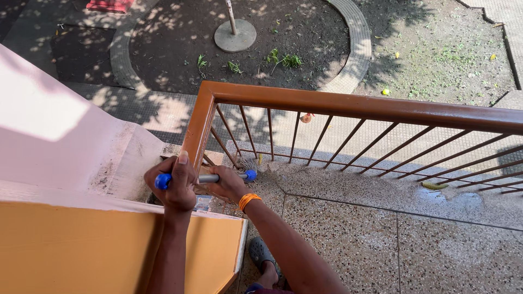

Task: The person mops the floor of a balcony by hand using a mop and a bucket of water, repeatedly dipping the mop into the bucket and scrubbing the tiles and the base of the wall.

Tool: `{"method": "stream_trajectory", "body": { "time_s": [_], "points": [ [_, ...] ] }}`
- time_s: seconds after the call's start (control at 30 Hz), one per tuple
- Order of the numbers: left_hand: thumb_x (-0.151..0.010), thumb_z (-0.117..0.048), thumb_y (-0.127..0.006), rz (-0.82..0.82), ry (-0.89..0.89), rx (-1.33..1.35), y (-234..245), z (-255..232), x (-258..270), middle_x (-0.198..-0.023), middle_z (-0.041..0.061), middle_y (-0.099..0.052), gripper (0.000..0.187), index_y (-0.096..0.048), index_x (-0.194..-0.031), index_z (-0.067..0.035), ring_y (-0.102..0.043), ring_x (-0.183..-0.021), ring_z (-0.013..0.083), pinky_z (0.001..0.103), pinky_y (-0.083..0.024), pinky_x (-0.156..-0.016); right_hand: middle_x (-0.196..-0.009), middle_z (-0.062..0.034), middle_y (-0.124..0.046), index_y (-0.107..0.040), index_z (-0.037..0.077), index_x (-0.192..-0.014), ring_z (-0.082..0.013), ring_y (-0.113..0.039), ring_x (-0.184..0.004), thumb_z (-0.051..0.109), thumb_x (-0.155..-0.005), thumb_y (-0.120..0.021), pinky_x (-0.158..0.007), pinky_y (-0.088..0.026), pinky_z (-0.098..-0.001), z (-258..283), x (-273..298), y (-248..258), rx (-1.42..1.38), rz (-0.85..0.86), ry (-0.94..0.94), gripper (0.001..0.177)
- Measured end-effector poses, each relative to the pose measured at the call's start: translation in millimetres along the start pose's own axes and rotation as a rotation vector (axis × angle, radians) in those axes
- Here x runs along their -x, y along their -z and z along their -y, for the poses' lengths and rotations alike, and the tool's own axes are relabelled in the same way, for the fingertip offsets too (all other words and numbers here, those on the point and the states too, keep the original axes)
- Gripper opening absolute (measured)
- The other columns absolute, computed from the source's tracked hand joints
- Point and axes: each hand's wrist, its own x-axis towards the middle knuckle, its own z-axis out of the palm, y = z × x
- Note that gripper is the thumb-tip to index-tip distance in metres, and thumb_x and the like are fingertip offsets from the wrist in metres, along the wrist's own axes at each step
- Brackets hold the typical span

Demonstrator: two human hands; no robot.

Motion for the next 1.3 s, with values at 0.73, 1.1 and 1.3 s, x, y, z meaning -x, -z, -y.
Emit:
{"method": "stream_trajectory", "body": {
  "time_s": [0.73, 1.1, 1.3],
  "points": [
    [-0.107, -0.019, -0.052, 0.032, 0.081, 0.194, -1.2, -10.6, -10.7, -0.048, 0.002, -0.034, 0.052, -0.04, -0.058, -0.008, -0.03, -0.039, 0.0099, 0.029, -0.027, -0.041, -0.071, -0.0067, -0.072, -0.07, 0.017, -0.076, -0.025, -0.071, -0.064, 0.03, -0.085, -0.067, -0.071, -0.06, -0.0425, 11.8, 48.6, 30.3, 0.079, 0.143, -0.312, 0.016],
    [-0.111, -0.019, -0.048, 0.022, 0.113, 0.228, -17.4, -75.4, 10.2, -0.051, 0.001, -0.034, 0.05, -0.035, -0.063, -0.012, -0.029, -0.045, 0.0103, 0.032, -0.033, -0.049, -0.066, -0.009, -0.069, -0.066, 0.015, -0.068, -0.0313, -0.067, -0.056, 0.023, -0.076, -0.068, -0.061, -0.057, -0.0458, 51.9, 84.9, 61.0, 0.189, -0.023, -0.053, 0.011],
    [-0.109, -0.015, -0.049, 0.074, 0.0, 0.166, -39.5, -73.5, 26.1, -0.053, 0.0, -0.037, 0.047, -0.04, -0.063, -0.01, -0.033, -0.046, 0.0085, 0.029, -0.034, -0.048, -0.065, -0.005, -0.069, -0.066, 0.018, -0.077, -0.0253, -0.067, -0.055, 0.021, -0.073, -0.067, -0.061, -0.057, -0.0407, 28.8, 65.2, 61.1, 0.22, -0.049, -0.006, 0.005]
  ]
}}
